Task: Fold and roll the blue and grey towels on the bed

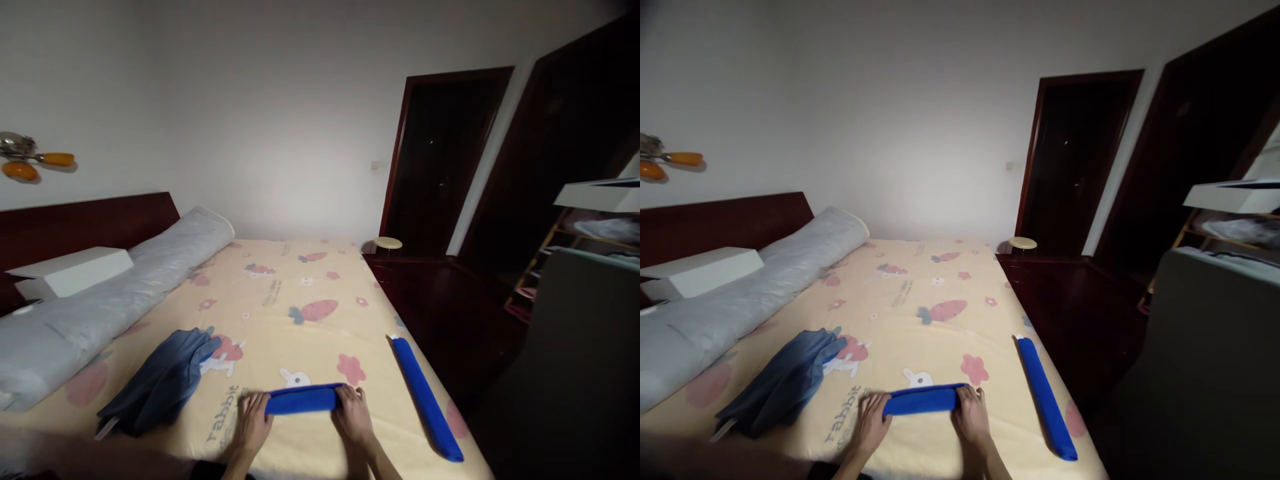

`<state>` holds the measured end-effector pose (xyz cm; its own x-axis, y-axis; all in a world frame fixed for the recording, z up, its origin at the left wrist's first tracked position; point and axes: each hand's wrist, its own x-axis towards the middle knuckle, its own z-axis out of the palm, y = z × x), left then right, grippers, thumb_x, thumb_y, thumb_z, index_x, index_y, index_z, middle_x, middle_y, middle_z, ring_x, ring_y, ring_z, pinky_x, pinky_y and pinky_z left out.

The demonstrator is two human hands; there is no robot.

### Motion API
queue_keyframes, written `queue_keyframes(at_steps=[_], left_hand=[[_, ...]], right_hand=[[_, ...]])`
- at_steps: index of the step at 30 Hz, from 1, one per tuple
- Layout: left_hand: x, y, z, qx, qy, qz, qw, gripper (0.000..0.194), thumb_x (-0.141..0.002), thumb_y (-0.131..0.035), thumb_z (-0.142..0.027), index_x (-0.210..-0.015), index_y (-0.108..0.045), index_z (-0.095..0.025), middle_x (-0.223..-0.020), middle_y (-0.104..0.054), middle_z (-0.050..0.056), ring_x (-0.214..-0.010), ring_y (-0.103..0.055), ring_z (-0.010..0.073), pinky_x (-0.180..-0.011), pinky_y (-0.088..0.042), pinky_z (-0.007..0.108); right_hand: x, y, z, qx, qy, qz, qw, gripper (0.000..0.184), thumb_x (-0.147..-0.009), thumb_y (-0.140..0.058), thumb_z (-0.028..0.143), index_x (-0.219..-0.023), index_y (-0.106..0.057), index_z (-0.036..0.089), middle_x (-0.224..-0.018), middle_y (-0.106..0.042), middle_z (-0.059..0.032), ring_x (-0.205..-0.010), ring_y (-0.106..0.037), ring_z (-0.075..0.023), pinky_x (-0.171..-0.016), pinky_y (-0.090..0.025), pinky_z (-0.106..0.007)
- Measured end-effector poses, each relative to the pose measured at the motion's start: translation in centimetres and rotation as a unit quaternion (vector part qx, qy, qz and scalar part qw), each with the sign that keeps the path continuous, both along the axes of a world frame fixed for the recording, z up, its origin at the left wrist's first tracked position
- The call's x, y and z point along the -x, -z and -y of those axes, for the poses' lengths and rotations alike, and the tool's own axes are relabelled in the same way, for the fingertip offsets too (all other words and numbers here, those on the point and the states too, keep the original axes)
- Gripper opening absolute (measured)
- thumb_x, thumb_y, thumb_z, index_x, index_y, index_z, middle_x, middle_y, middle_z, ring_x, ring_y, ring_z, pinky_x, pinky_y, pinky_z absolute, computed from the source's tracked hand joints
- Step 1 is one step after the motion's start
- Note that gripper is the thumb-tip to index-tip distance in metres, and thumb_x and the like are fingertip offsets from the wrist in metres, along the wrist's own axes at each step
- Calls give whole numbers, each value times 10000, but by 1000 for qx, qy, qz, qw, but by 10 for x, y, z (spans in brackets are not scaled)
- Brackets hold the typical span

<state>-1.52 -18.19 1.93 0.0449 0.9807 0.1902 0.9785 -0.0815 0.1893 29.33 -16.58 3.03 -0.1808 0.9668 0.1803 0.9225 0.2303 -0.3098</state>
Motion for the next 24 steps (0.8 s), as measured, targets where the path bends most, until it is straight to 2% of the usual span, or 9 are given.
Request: queue_keyframes(at_steps=[3, 6, 8, 10, 13, 15, 17, 20, 24], left_hand=[[1, -9, -1, 34, -24, 14, 999, 367, -794, -440, -128, -1015, -709, -245, -1126, -732, 27, -1143, -595, 196, -1093, -321, 374], [-1, -9, -3, 38, -37, 17, 998, 375, -798, -413, -125, -986, -711, -253, -1125, -731, 35, -1166, -584, 215, -1104, -287, 453], [-7, -8, -4, 34, -60, 9, 998, 411, -799, -398, -123, -1043, -704, -246, -1191, -706, 62, -1234, -539, 249, -1116, -249, 512], [-22, -5, -5, 36, -64, 2, 997, 508, -786, -387, -99, -1199, -653, -226, -1324, -637, 86, -1321, -466, 259, -1143, -211, 520], [-56, 2, -5, 56, 18, 16, 998, 696, -746, -386, -71, -1427, -455, -199, -1524, -439, 54, -1434, -321, 208, -1195, -186, 429], [-78, 8, -4, 81, 71, 34, 994, 766, -718, -395, -79, -1477, -370, -181, -1573, -346, 35, -1466, -252, 188, -1212, -182, 396], [-90, 13, -1, 107, 89, 44, 989, 795, -705, -409, -100, -1493, -329, -161, -1590, -296, 36, -1479, -216, 193, -1226, -167, 409], [-86, 13, 4, 117, 106, 42, 987, 815, -713, -433, -130, -1512, -278, -177, -1612, -233, 9, -1494, -156, 189, -1240, -133, 419], [-60, -1, 8, 106, 109, 12, 988, 805, -732, -467, -162, -1513, -274, -199, -1618, -222, 6, -1499, -133, 200, -1240, -125, 440]], right_hand=[[4, -1, 8, -6, -10, -11, 1000, 536, -694, -437, 128, -1179, -641, 230, -1265, -650, -72, -1203, -535, -264, -1081, -248, -457], [4, 3, 13, -16, -20, -11, 1000, 553, -697, -443, 131, -1210, -625, 228, -1282, -637, -71, -1211, -525, -275, -1088, -255, -473], [9, 7, 13, -28, -15, 4, 999, 581, -698, -451, 136, -1254, -604, 205, -1315, -617, -89, -1244, -505, -297, -1091, -272, -490], [21, 12, 12, -47, -23, 12, 999, 637, -718, -455, 155, -1350, -533, 172, -1393, -558, -109, -1312, -451, -317, -1101, -288, -506], [49, 22, 14, -63, -106, 2, 992, 735, -739, -455, 179, -1470, -381, 141, -1512, -415, -115, -1397, -357, -300, -1134, -292, -496], [66, 27, 16, -49, -156, -5, 987, 763, -734, -459, 179, -1486, -346, 113, -1536, -366, -126, -1412, -338, -286, -1153, -289, -477], [75, 31, 19, -34, -170, -7, 985, 775, -724, -465, 170, -1485, -342, 94, -1535, -361, -135, -1416, -333, -277, -1163, -286, -473], [71, 34, 20, -51, -173, -1, 984, 788, -730, -442, 128, -1506, -305, 141, -1543, -356, -96, -1427, -312, -240, -1175, -275, -462], [48, 30, 19, -86, -146, 16, 985, 802, -742, -416, 97, -1524, -252, 163, -1554, -345, -73, -1433, -298, -215, -1179, -260, -438]])
